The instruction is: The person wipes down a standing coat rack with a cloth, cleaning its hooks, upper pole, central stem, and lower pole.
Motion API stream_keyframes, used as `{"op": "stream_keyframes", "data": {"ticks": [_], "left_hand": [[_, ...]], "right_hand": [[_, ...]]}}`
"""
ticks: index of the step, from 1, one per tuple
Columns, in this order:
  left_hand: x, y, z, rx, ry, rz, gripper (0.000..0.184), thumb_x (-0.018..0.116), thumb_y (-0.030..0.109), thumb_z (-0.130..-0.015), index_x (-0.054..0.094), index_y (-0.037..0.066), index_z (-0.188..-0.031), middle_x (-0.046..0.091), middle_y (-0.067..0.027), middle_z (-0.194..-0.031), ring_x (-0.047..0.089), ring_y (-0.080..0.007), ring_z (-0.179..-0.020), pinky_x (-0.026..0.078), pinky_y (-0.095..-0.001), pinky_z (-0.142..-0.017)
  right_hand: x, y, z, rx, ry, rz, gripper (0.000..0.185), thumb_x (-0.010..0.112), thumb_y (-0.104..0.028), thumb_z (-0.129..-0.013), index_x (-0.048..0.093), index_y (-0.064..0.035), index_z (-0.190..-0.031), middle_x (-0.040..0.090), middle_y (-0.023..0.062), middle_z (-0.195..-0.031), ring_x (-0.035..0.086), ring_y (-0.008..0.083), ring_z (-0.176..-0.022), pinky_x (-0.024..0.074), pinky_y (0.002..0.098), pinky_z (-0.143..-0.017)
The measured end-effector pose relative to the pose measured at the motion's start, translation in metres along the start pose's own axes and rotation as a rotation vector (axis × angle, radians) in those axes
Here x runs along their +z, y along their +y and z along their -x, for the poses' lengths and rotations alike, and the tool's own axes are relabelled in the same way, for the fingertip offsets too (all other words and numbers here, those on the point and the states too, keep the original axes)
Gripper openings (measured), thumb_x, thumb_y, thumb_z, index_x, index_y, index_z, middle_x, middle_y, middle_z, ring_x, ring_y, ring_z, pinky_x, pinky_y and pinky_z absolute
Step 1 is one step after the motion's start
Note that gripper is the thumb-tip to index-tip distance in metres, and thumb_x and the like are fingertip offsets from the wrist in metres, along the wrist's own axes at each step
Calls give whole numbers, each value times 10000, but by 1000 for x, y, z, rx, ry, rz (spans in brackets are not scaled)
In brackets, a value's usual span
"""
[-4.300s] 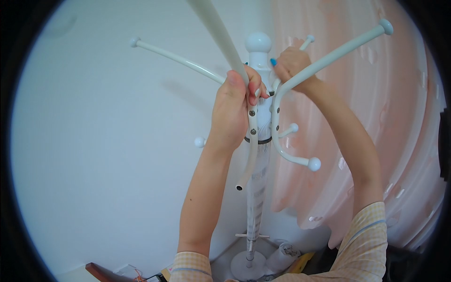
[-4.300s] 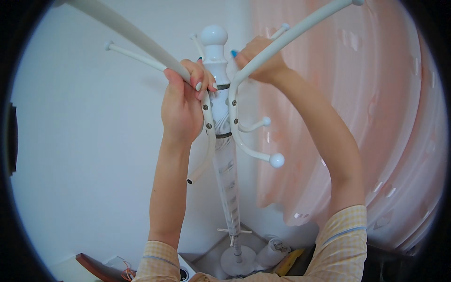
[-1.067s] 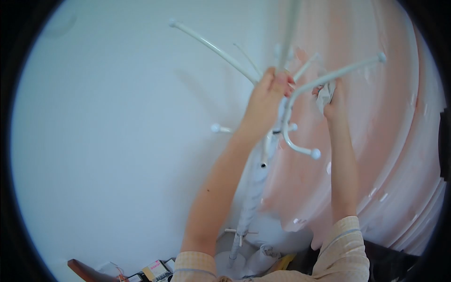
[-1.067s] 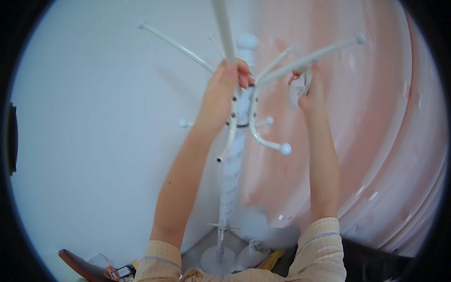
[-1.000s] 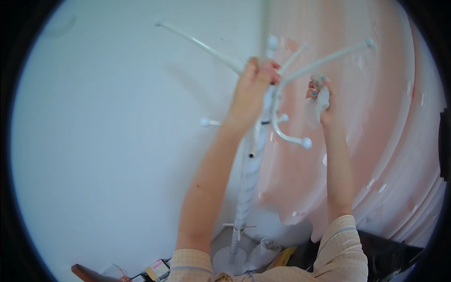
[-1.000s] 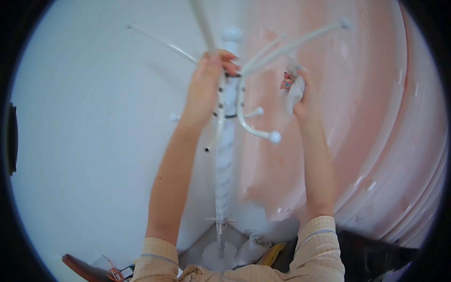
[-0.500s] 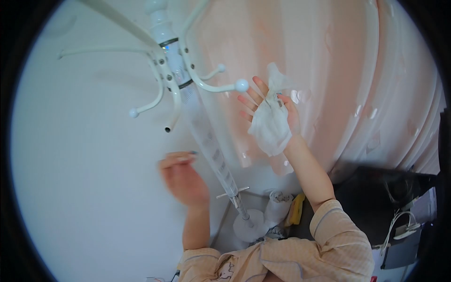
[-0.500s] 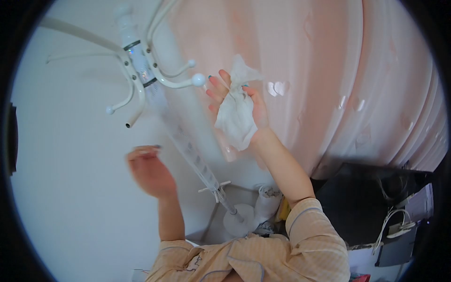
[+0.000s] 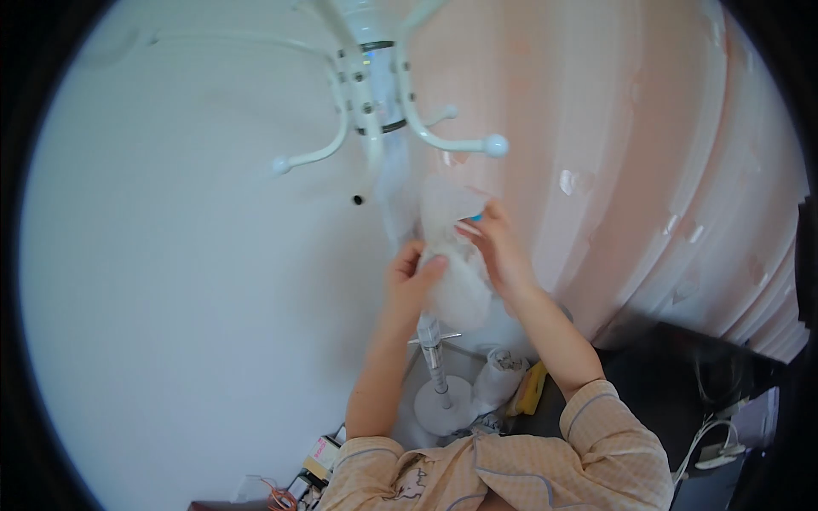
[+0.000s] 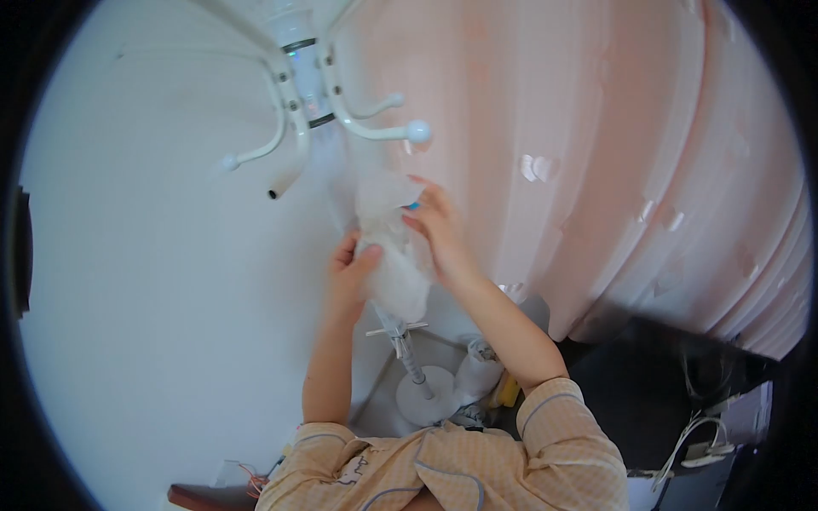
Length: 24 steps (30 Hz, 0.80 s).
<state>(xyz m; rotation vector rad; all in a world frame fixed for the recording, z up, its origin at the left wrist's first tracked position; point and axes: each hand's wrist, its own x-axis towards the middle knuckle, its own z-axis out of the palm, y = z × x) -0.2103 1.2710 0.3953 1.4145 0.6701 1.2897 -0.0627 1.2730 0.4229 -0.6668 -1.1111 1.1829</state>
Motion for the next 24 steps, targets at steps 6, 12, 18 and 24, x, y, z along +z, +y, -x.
{"op": "stream_keyframes", "data": {"ticks": [6,12,18,24], "left_hand": [[-85,32,25,205,635,467,281,569,38,-731,470,16,-993,544,-66,-861,543,-155,-758,456,-273,-685],[-133,46,-14,744,1296,-186,241,544,77,-780,420,10,-975,427,-35,-833,427,-162,-796,369,-278,-768],[-139,109,-95,1007,1122,-464,196,577,79,-761,482,-9,-908,489,-80,-876,473,-177,-836,382,-283,-776],[-92,176,-162,1279,624,-474,156,579,22,-719,530,1,-865,509,-105,-870,517,-218,-802,425,-294,-733]], "right_hand": [[21,10,-26,-518,131,404,566,544,-111,-748,285,-28,-1244,336,130,-1246,382,246,-1102,311,359,-926],[86,3,-51,-720,191,715,834,667,-136,-653,153,-29,-1301,263,174,-1275,307,269,-1174,279,362,-950],[95,-1,-55,-627,139,582,868,651,-121,-644,102,-24,-1309,349,169,-1175,462,262,-1002,386,351,-843],[88,0,-59,-611,68,533,851,608,-60,-651,69,-29,-1309,412,163,-1119,532,218,-842,448,320,-730]]}}
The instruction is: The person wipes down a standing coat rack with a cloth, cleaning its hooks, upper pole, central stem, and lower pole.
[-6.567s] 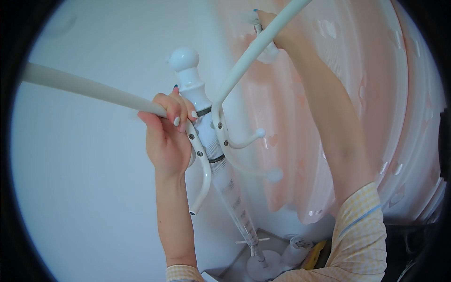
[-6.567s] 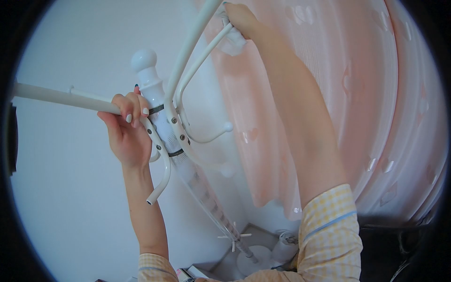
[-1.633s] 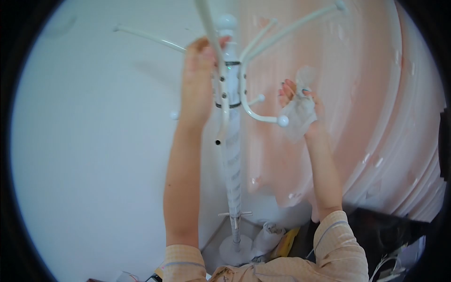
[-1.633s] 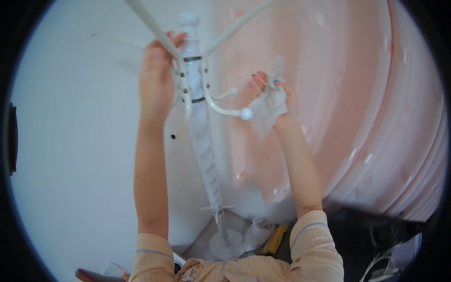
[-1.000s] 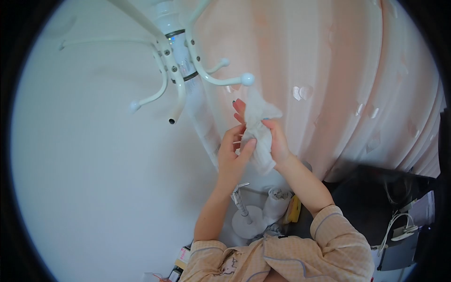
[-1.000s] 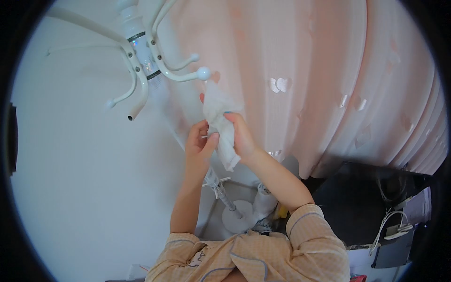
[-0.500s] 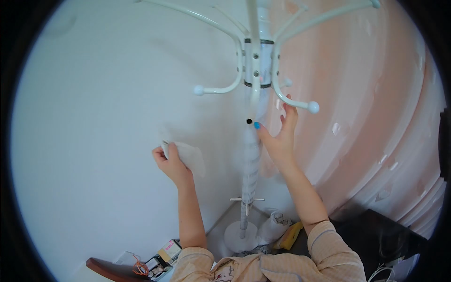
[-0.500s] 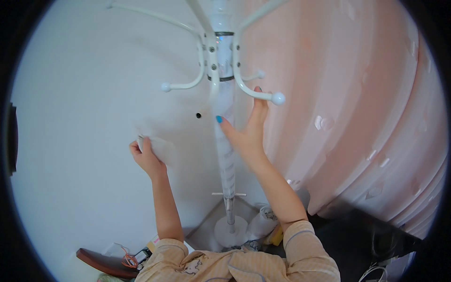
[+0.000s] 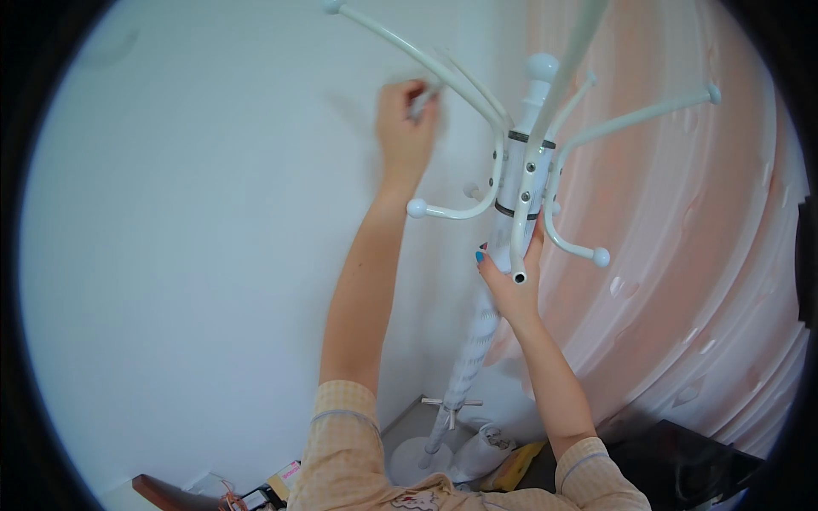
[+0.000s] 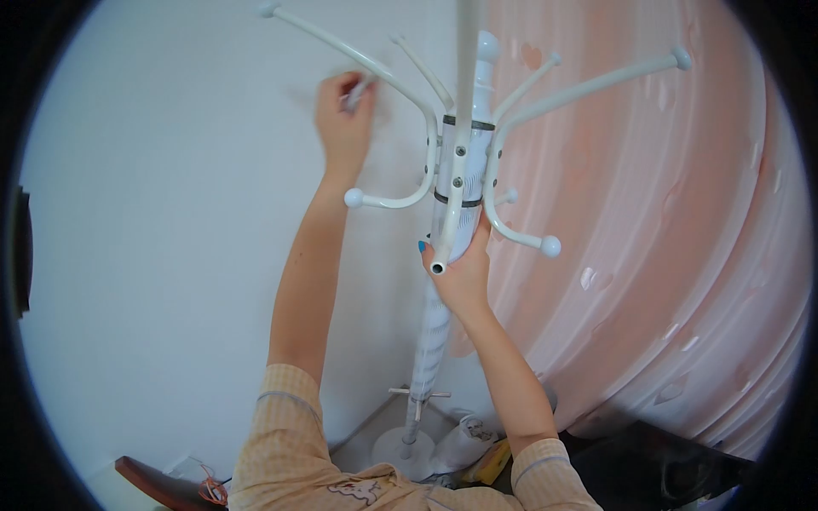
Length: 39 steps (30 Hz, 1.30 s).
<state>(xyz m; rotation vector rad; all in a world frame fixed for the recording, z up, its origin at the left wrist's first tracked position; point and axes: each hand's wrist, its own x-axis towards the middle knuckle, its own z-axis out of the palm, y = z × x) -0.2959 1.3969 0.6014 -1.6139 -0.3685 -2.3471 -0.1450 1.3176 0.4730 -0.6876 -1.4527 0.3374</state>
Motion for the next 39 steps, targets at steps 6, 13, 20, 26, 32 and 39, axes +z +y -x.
{"op": "stream_keyframes", "data": {"ticks": [6,13,20,26,32,39], "left_hand": [[31,0,-4,377,-562,277,165,515,-9,-738,616,40,-859,569,-57,-890,515,-250,-898,327,-369,-913],[54,0,-13,428,-683,240,93,455,84,-765,480,30,-694,519,-85,-716,482,-253,-715,363,-356,-761],[73,-24,-36,717,-728,55,131,479,118,-713,446,64,-599,455,-77,-557,454,-270,-575,374,-364,-578],[78,-80,-103,738,-746,-256,219,461,199,-755,499,48,-601,536,-127,-611,474,-310,-596,378,-384,-573],[80,-86,-126,230,-887,-196,348,436,249,-795,504,21,-541,497,-106,-495,478,-244,-466,379,-352,-486],[99,-113,-126,-320,-554,204,276,451,246,-806,498,13,-666,466,-31,-576,375,-127,-507,342,-268,-475]], "right_hand": [[-6,20,-1,42,-7,-59,867,606,-55,-634,63,-8,-1307,327,178,-1195,504,224,-909,433,329,-763],[-10,22,-1,105,-27,-20,883,604,-54,-620,57,-3,-1311,281,174,-1233,465,245,-982,408,330,-814],[-10,29,-1,137,-15,-65,902,620,-61,-603,65,9,-1311,249,182,-1267,355,270,-1121,326,356,-907],[-12,18,-1,127,34,-31,930,640,-54,-585,64,4,-1314,270,172,-1263,345,253,-1133,301,351,-931],[-16,13,8,205,-45,-153,974,642,-56,-580,15,-17,-1325,236,165,-1295,293,250,-1173,260,360,-955],[-17,31,16,178,-55,-40,987,639,-48,-564,10,-13,-1324,219,173,-1293,292,256,-1169,282,366,-941]]}}
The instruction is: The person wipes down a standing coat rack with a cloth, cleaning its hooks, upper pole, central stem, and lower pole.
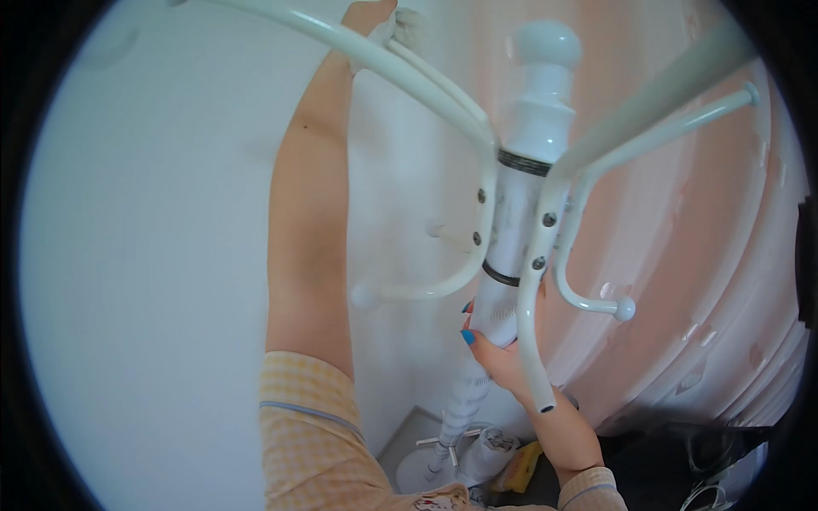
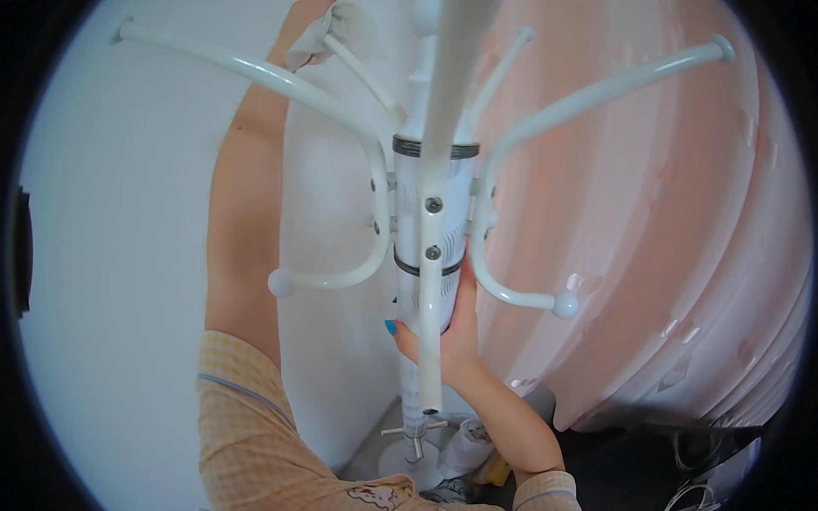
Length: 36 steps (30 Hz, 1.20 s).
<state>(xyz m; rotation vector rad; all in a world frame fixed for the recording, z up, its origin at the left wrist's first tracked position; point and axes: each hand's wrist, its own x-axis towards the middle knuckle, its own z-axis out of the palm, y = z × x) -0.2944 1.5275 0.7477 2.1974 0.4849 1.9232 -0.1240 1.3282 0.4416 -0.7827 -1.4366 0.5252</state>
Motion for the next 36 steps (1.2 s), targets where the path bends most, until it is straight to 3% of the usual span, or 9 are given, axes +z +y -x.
{"op": "stream_keyframes", "data": {"ticks": [8,11,18,21,23,26,29,32,36], "left_hand": [[24,-11,39,-140,302,604,215,425,234,-797,489,34,-753,493,-36,-691,442,-130,-620,373,-286,-491],[27,-16,60,-174,404,751,201,415,229,-793,485,41,-785,503,-38,-734,468,-132,-662,385,-293,-497],[21,-20,120,-279,751,1051,209,370,192,-795,479,15,-769,486,-62,-733,481,-147,-679,388,-290,-511],[10,-6,142,-261,914,826,203,356,156,-803,481,4,-756,475,-43,-720,476,-155,-674,384,-295,-530],[6,-7,162,-60,934,201,212,364,169,-856,384,69,-670,328,6,-637,320,-123,-616,329,-297,-501],[23,-7,198,473,787,-251,157,388,93,-837,428,20,-704,407,-41,-647,419,-175,-624,403,-308,-586],[69,5,240,622,384,-224,128,457,132,-773,509,20,-742,525,-100,-693,524,-267,-670,405,-368,-599],[99,3,251,682,438,-148,125,472,153,-754,507,34,-745,531,-109,-703,511,-271,-641,396,-387,-586],[95,-5,240,725,378,-258,156,468,162,-738,505,46,-640,498,-78,-585,452,-240,-490,364,-364,-485]], "right_hand": [[4,-16,-1,111,20,-74,1000,634,-12,-555,0,-43,-1328,282,138,-1233,460,219,-959,452,320,-721],[0,-7,0,-17,-21,-37,353,611,-79,-720,426,5,-1009,520,91,-875,556,161,-757,456,288,-693],[2,3,-3,-67,-18,-27,322,607,-86,-715,452,3,-983,537,70,-785,540,149,-727,442,290,-680],[1,2,-3,-37,-21,-44,311,595,-68,-711,451,4,-977,533,69,-781,530,145,-727,436,290,-686],[1,3,-4,-30,-34,-50,307,588,-60,-709,450,4,-976,531,68,-775,527,144,-730,433,290,-690],[1,7,-3,-78,-10,63,297,582,-51,-712,449,3,-973,527,68,-788,528,144,-731,433,290,-689],[5,2,-6,106,-16,-132,992,602,49,-592,-47,-82,-1331,293,140,-1224,503,206,-885,455,328,-722],[6,6,-5,127,1,-68,988,597,53,-595,-49,-77,-1331,316,141,-1208,511,203,-867,455,326,-724],[9,2,-5,-85,31,-29,379,602,-45,-703,401,8,-1020,518,108,-851,552,171,-690,456,297,-638]]}}
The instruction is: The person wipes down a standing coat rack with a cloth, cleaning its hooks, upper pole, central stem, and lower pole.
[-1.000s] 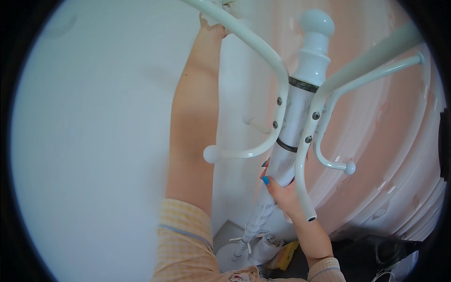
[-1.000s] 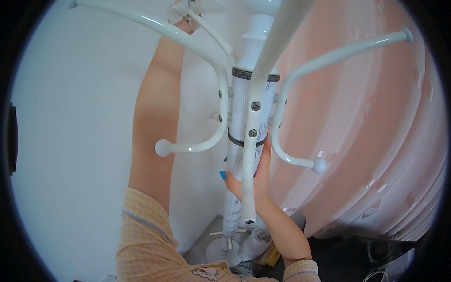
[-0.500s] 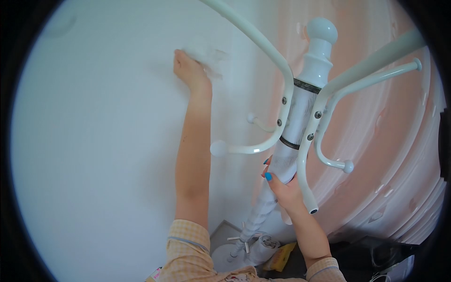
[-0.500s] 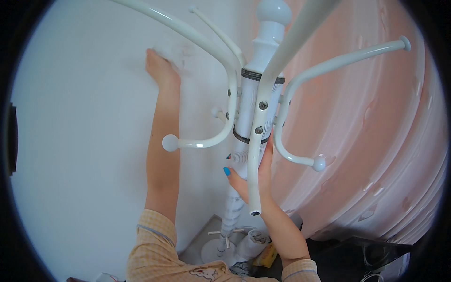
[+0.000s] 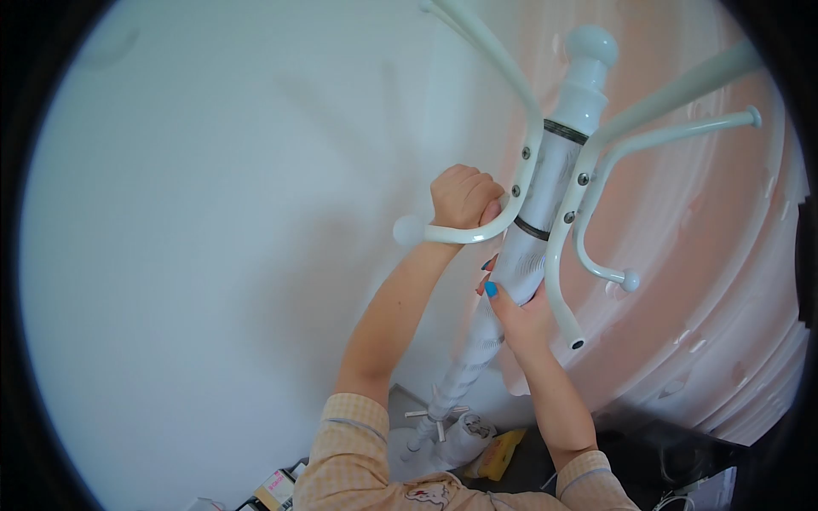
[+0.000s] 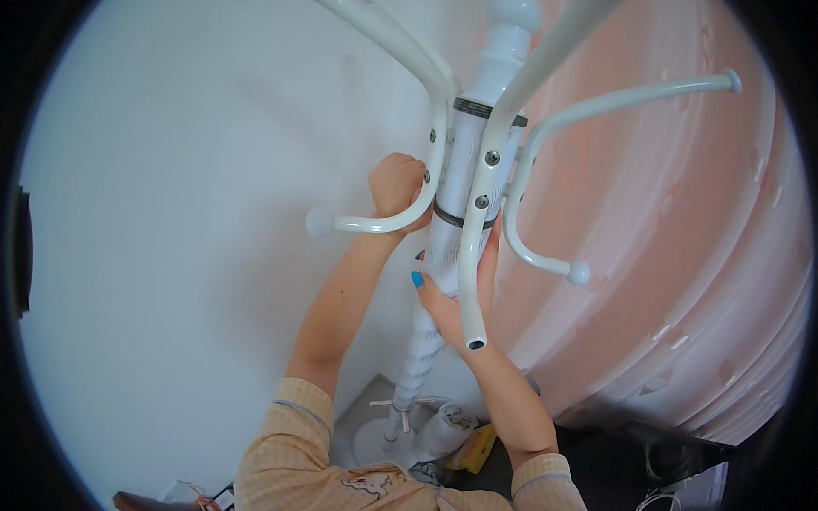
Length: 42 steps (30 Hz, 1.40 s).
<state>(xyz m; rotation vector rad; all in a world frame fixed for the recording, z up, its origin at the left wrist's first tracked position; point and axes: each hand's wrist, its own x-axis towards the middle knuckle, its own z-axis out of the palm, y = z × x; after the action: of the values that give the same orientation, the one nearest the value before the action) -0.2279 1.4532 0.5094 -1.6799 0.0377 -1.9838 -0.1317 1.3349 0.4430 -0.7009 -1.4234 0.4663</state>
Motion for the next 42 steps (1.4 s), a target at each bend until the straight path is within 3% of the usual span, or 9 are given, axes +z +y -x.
{"op": "stream_keyframes", "data": {"ticks": [2,7,14,20,25,29,31,38,42], "left_hand": [[-1,1,-11,-48,5,34,186,465,162,-732,504,46,-592,469,-73,-525,423,-234,-439,351,-359,-454],[-23,0,-49,-499,-775,339,289,453,180,-754,475,-8,-535,436,-120,-485,396,-266,-417,339,-353,-440],[-27,-2,-55,-836,-898,522,282,412,148,-817,487,-28,-610,453,-101,-509,349,-152,-458,328,-279,-452],[8,17,1,-466,200,229,310,385,168,-848,466,-17,-613,449,-115,-526,451,-186,-463,361,-292,-452],[8,31,-22,-1177,872,884,300,407,256,-878,449,52,-662,487,-51,-557,492,-168,-507,409,-264,-463],[5,18,-13,-1275,1022,1228,266,457,260,-857,443,65,-677,477,-58,-576,490,-164,-529,443,-278,-547],[7,10,-2,-1224,1155,1863,259,483,253,-836,442,67,-661,468,-55,-592,471,-157,-525,451,-303,-659],[10,12,-11,-1478,1213,1602,240,458,229,-837,443,68,-661,472,-48,-604,438,-164,-494,442,-362,-805],[1,27,-30,-1518,867,1265,286,420,246,-864,435,52,-655,452,-48,-554,455,-142,-503,465,-331,-658]], "right_hand": [[-1,-5,-2,-83,-20,7,407,603,-45,-700,382,6,-1038,517,117,-856,557,180,-675,460,300,-625],[3,-18,-2,-79,9,-76,489,617,-88,-688,333,2,-1075,512,136,-855,566,200,-647,469,308,-577],[5,-21,0,-79,-2,-63,474,606,-74,-691,346,5,-1080,512,129,-850,565,194,-652,469,305,-586],[4,-12,1,-85,12,-68,449,594,-39,-695,349,22,-1066,529,124,-864,566,186,-660,467,310,-621],[5,-10,-1,-113,0,-30,474,608,-71,-699,334,12,-1077,520,136,-863,566,199,-639,471,317,-591],[7,-16,-2,-114,5,-66,508,621,-101,-706,315,1,-1098,508,147,-858,563,209,-632,472,319,-579],[7,-14,-3,-109,8,-82,513,623,-99,-702,314,2,-1098,508,146,-856,562,209,-629,472,319,-578],[6,-11,-4,-118,19,-109,524,624,-79,-686,311,8,-1097,509,142,-853,562,210,-638,470,320,-573],[4,-15,-3,-79,11,-103,484,607,-50,-687,332,9,-1081,513,140,-869,564,206,-653,468,322,-593]]}}
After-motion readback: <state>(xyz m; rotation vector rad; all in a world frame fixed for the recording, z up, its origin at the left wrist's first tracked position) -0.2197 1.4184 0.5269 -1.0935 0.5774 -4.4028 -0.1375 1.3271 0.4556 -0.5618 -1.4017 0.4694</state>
